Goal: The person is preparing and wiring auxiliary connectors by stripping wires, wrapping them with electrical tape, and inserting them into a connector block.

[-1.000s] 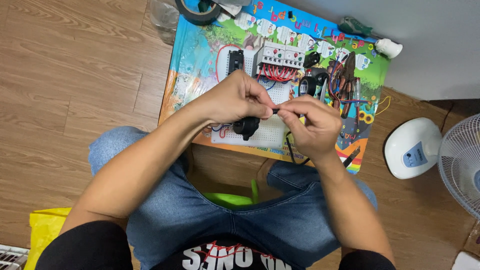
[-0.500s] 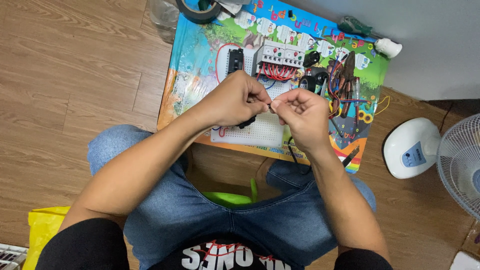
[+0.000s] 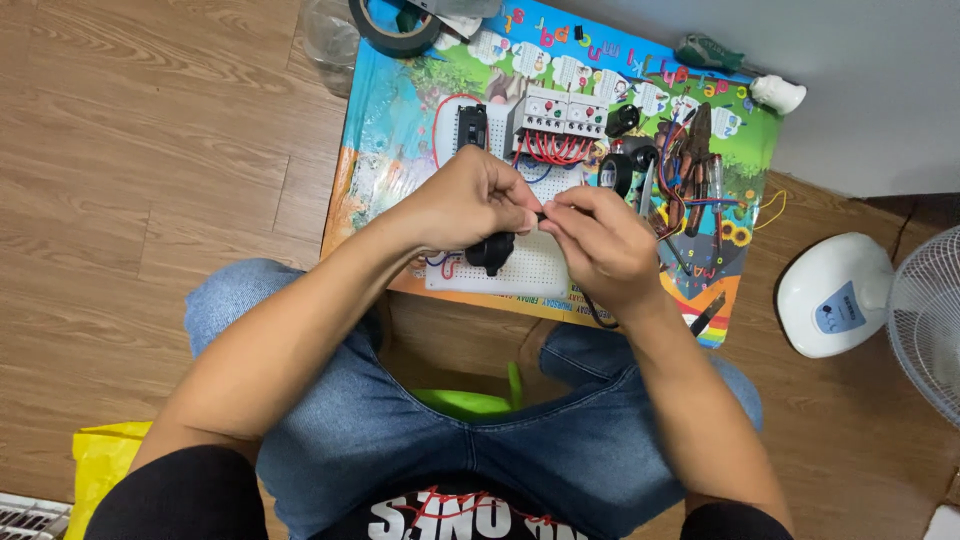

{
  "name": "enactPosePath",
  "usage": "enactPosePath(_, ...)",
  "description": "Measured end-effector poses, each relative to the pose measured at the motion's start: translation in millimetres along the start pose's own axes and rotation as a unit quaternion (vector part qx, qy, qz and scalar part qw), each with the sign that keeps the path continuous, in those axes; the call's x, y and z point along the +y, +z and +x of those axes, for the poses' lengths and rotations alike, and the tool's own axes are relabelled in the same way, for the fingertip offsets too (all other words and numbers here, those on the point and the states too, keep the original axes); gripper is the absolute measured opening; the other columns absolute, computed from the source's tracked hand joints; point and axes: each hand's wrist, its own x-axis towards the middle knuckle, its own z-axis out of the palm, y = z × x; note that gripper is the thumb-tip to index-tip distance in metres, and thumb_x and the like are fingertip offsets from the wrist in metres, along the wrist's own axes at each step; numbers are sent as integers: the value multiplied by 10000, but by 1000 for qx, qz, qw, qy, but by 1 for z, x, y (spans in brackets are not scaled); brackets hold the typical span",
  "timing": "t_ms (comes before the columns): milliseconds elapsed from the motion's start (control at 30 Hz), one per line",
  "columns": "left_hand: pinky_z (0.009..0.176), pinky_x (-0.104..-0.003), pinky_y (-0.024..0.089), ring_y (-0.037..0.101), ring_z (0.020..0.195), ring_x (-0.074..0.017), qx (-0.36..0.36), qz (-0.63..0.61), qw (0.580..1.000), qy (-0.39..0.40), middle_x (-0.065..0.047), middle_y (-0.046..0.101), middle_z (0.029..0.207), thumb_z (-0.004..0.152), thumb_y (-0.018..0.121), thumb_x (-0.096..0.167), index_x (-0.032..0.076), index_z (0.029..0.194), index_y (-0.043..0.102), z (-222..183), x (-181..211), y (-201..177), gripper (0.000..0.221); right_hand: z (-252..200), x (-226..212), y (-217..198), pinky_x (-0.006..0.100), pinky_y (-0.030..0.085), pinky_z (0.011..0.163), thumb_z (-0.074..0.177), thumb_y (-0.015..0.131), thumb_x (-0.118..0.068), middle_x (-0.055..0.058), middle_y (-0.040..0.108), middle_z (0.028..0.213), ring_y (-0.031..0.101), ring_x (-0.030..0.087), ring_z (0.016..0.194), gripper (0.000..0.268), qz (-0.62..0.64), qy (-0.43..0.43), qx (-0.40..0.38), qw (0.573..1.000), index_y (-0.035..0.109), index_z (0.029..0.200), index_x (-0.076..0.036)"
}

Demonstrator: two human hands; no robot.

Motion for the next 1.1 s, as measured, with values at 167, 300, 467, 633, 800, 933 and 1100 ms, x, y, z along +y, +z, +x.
enactPosePath(167, 591, -230, 511, 609, 607, -103, 7, 64, 998, 8, -103, 698, 645, 826, 700, -12, -37, 882, 774, 0, -6, -6, 96, -8, 20, 8, 351, 567, 673, 1023, 710, -152, 64, 683, 888, 667, 253, 747, 136, -7, 40, -86, 995, 753, 959, -41)
enactPosePath(300, 577, -212, 489, 601, 584, -98, 5, 44, 999, -22, -101, 704, 639, 815, 718, 6, -27, 868, 777, 2, -14, -7, 86, 4, 19, -2, 347, 517, 624, 1044, 668, -74, 99, 694, 824, 646, 263, 688, 147, 122, 120, -106, 980, 747, 934, -17)
enactPosePath(467, 601, -205, 494, 599, 611, -93, 1, 3, 999, -33, -95, 702, 657, 827, 723, 11, -30, 876, 777, 2, -9, -1, 84, 9, 8, -11, 392, 539, 654, 975, 740, -67, 148, 726, 906, 672, 312, 749, 88, 57, 28, -94, 994, 756, 996, 16)
enactPosePath(633, 580, -209, 478, 585, 605, -89, -17, 43, 998, -33, -89, 695, 643, 830, 740, 51, -18, 870, 788, -3, 6, -4, 93, 13, 7, -7, 331, 511, 692, 984, 698, -22, 115, 725, 825, 671, 249, 742, 95, -1, -25, -88, 996, 763, 915, -14)
enactPosePath(800, 632, -270, 513, 608, 648, -137, -13, 103, 994, -43, -87, 724, 684, 884, 707, 90, 19, 863, 797, -2, -3, -3, 117, 4, 18, -3, 354, 505, 681, 1015, 698, -97, 85, 706, 854, 669, 268, 756, 117, -3, -29, -115, 993, 752, 934, -34)
enactPosePath(933, 643, -304, 532, 660, 644, -187, -7, 163, 986, -12, -122, 740, 686, 908, 703, 81, 52, 820, 798, 3, -21, 0, 132, 19, 5, -8, 344, 506, 717, 992, 702, -104, 131, 728, 912, 691, 264, 823, 128, 14, 5, -135, 991, 751, 1033, 8)
enactPosePath(1100, 690, -363, 560, 702, 679, -252, -10, 193, 981, -14, -119, 761, 718, 930, 696, 130, 55, 874, 802, -1, -8, 5, 141, 4, 19, -3, 299, 481, 696, 995, 681, -97, 48, 707, 810, 648, 177, 739, 87, -64, -22, -167, 984, 760, 978, -65)
